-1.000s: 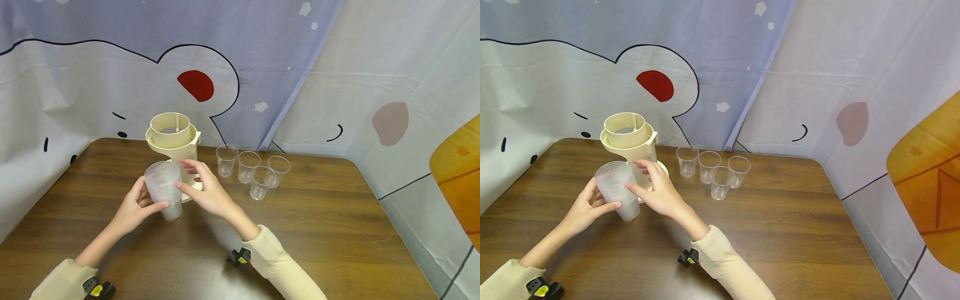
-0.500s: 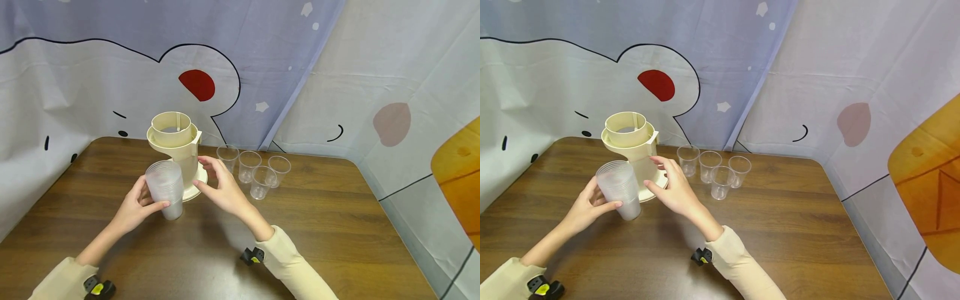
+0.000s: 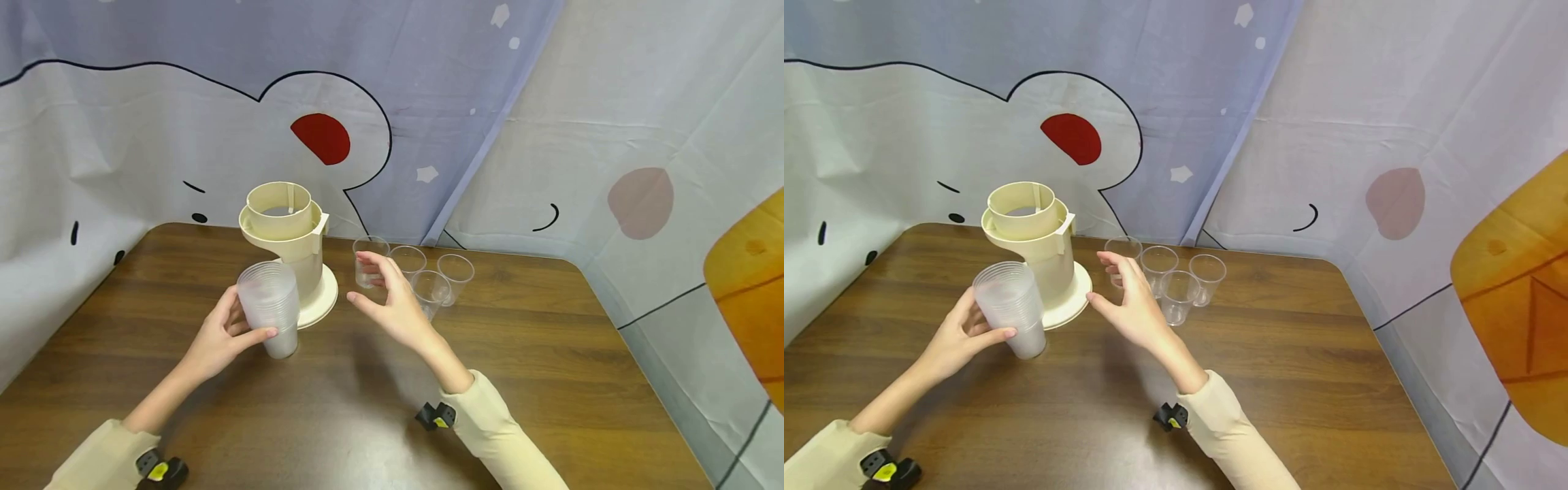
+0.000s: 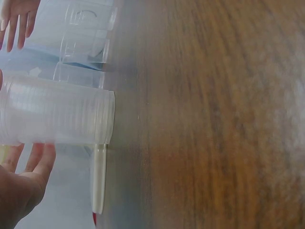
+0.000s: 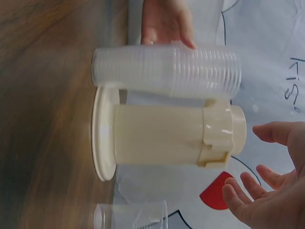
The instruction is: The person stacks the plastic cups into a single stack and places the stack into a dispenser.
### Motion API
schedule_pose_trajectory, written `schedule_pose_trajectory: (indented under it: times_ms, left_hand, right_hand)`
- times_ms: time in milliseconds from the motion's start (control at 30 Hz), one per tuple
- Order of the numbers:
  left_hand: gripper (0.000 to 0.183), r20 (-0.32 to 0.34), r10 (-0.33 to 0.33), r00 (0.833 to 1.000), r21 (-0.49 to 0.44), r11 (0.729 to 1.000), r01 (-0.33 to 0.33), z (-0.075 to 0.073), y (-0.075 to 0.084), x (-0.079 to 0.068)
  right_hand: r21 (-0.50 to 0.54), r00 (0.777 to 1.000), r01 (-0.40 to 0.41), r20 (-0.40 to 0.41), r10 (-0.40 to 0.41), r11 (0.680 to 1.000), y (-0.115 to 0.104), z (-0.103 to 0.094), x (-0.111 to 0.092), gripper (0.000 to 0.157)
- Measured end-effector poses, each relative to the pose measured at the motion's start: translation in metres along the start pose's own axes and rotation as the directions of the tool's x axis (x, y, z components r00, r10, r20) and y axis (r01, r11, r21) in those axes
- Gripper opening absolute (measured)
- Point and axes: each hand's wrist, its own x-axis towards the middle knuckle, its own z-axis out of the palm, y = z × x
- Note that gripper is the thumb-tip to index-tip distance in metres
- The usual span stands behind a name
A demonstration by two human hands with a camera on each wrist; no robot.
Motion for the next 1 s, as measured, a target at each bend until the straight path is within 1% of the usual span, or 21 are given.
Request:
schedule_pose_trajectory:
  times_ms: [300,567,700,1000]
  left_hand:
    - [0.071,0.002,-0.001,1.0,-0.002,1.0,0.001,0.0,0.002,0.0]
    - [0.072,0.0,-0.009,1.0,0.015,1.0,0.009,0.0,0.002,-0.002]
    - [0.073,-0.001,-0.011,1.0,0.016,1.0,0.011,-0.001,0.003,-0.002]
    - [0.073,0.004,-0.007,1.0,0.009,1.0,0.007,-0.002,0.004,-0.004]
  right_hand:
    - [-0.021,0.997,-0.043,-0.067,0.042,0.999,0.01,-0.024,-0.007,0.06]
    - [-0.056,0.987,-0.092,-0.136,0.084,0.994,0.023,-0.047,-0.019,0.062]
    - [-0.068,0.983,-0.115,-0.153,0.103,0.991,0.029,-0.057,-0.025,0.063]
    - [-0.039,0.972,-0.152,-0.189,0.142,0.988,0.045,-0.074,-0.037,0.063]
